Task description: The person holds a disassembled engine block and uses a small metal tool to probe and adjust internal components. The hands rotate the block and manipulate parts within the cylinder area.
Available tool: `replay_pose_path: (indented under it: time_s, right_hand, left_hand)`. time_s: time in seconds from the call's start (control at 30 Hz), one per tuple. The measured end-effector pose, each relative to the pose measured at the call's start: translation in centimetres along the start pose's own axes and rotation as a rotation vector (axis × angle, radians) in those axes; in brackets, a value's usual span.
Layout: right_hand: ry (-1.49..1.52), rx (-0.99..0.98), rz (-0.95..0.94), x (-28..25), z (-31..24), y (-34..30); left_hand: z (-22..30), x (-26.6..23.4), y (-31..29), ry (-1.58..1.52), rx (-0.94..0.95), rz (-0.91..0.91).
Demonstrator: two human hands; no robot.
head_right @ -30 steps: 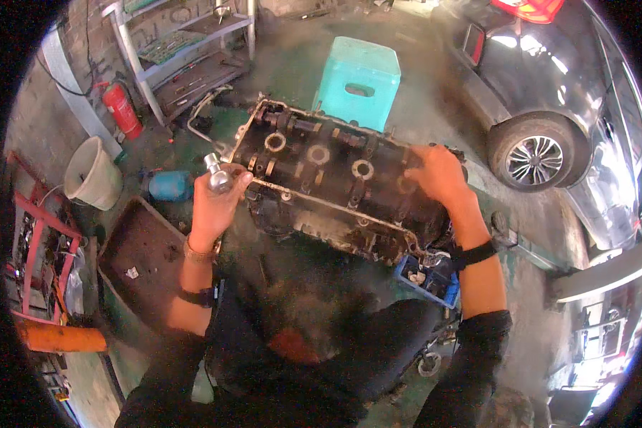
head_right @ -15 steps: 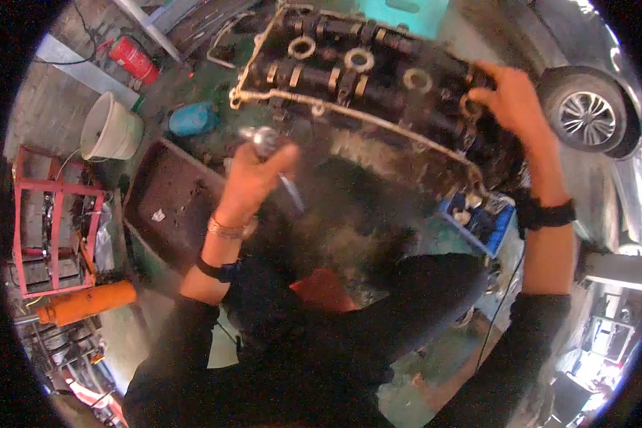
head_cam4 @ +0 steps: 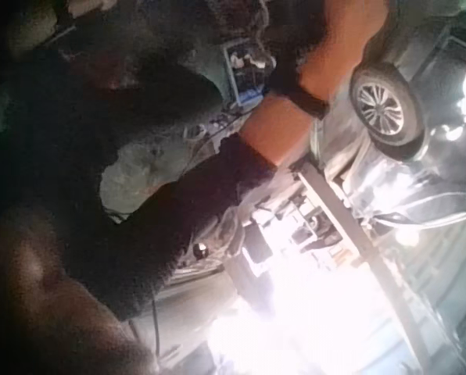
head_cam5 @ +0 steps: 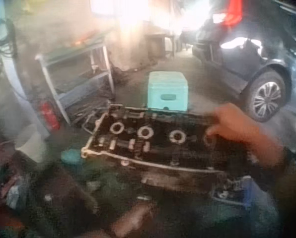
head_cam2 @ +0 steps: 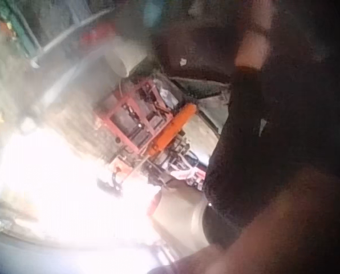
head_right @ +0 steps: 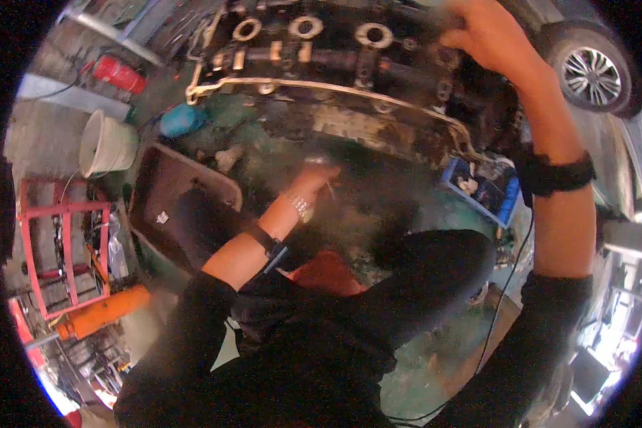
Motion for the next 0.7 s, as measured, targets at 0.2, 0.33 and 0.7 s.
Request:
replay_pose_path:
  time_s: [0.2, 0.33, 0.7]
  right_hand:
    - [-0.056, 0.086, -0.060, -1.1, -1.5, -0.1]
    - [-0.014, 0.213, -0.159, -2.2, -2.7, -0.7]
    - [-0.080, 0.271, -0.233, -2.5, -3.5, -1.1]
  left_hand:
    - [-9.3, 0.5, 3.5, 0.189, -0.100, -0.056]
    - [-15.0, -0.8, 4.0, 0.369, -0.072, -0.090]
    - [-14.7, 3.8, 1.6, 0.000, -0.279, -0.119]
Point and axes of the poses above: each hand's wrist, its own y-axis towards the middle knuckle, its own x-axis out of the palm, z = x × y, the point moved 7 cm from there along y, towards the middle knuckle, and after that the axes turned 10 degrees about x, right-handed, at the moved point
